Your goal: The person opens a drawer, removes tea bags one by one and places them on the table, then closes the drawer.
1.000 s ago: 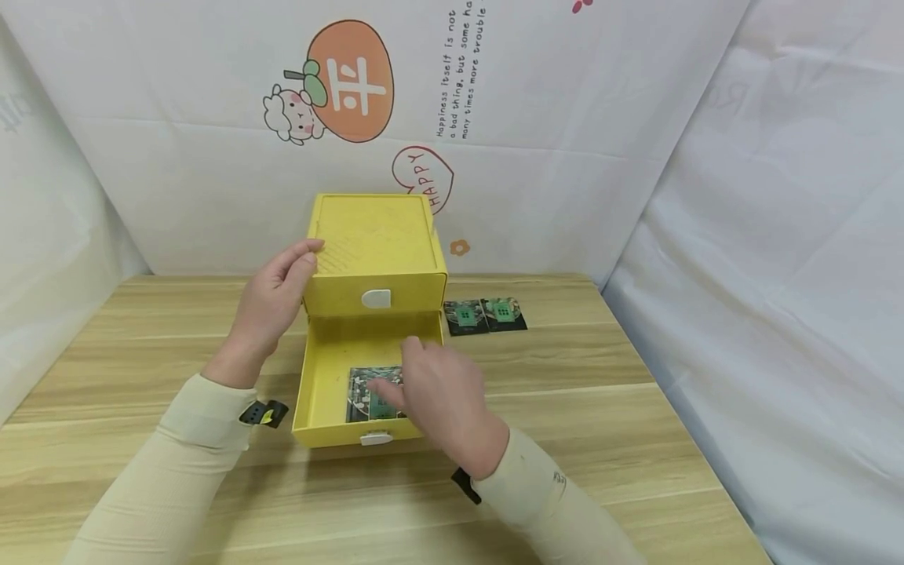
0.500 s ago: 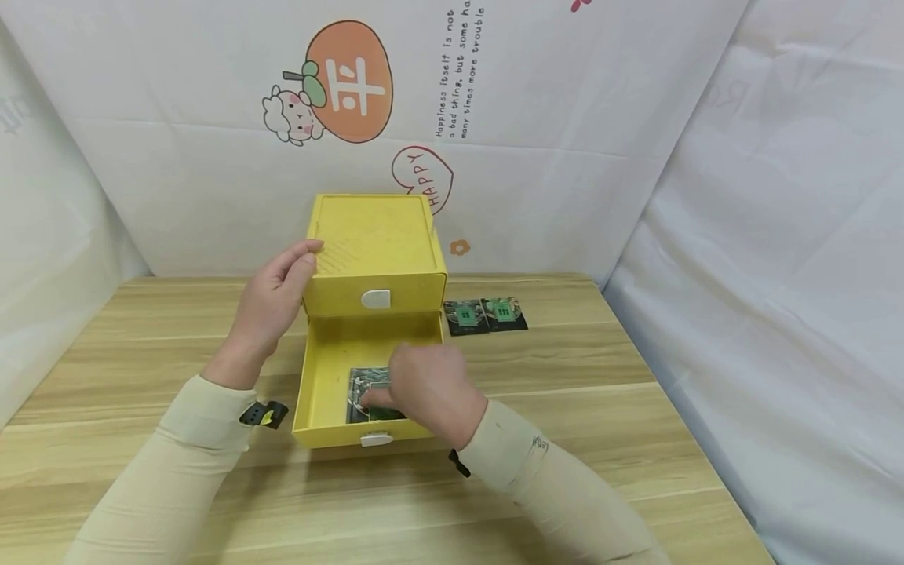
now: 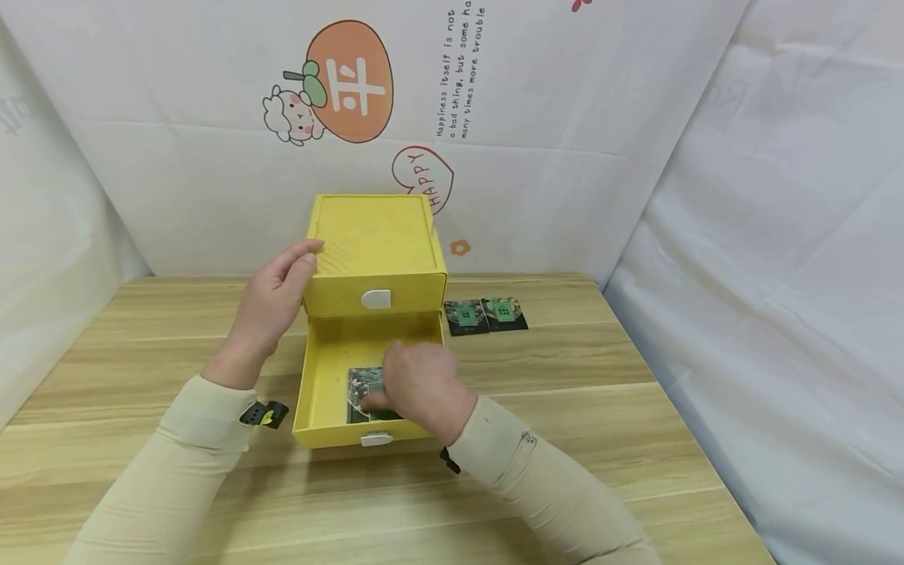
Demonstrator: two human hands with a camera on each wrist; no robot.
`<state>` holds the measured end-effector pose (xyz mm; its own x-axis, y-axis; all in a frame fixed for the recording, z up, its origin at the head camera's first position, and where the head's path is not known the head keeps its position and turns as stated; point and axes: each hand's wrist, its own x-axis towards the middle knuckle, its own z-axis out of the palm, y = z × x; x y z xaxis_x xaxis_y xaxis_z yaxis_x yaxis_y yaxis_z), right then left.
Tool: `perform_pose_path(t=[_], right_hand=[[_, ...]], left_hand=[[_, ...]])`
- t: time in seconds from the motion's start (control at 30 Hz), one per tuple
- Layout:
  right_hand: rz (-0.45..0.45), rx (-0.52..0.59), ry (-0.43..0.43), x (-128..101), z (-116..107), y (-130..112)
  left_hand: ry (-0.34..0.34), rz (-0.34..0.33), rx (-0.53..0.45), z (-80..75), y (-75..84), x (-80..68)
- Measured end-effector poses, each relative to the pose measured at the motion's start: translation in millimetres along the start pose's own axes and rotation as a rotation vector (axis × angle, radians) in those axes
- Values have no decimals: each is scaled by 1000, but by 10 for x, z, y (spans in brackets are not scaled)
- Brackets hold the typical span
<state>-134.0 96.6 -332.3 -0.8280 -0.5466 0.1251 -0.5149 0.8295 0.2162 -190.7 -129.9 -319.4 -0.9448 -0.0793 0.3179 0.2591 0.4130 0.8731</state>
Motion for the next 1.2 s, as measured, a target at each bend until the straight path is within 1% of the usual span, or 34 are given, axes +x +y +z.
perform_pose_path(t=[0.17, 0.23, 0.33, 0.53, 0.67, 0.83, 0.93, 1.13, 1.2], right_hand=[[-9, 29, 46, -3, 23, 8], [-2, 57, 38, -2, 18, 11], [24, 115, -2, 7, 9, 20], [17, 231, -27, 11, 0, 55], [42, 336, -82, 23, -12, 82], [69, 500, -140, 20, -24, 128], [78, 582, -126, 3, -30, 151], [67, 732, -23, -44, -21, 205], [59, 758, 1, -55, -17, 231]], left_hand=[[-3, 4, -6, -1, -3, -1], [-3, 3, -5, 0, -6, 3], [-2, 3, -5, 2, -8, 9], [-4, 4, -11, 2, -20, 12], [-7, 3, -12, 0, -22, 11], [-8, 7, -12, 0, -16, 9], [-6, 5, -10, 0, -14, 11], [-8, 5, -9, 2, -21, 10], [-6, 6, -7, 3, -23, 8]])
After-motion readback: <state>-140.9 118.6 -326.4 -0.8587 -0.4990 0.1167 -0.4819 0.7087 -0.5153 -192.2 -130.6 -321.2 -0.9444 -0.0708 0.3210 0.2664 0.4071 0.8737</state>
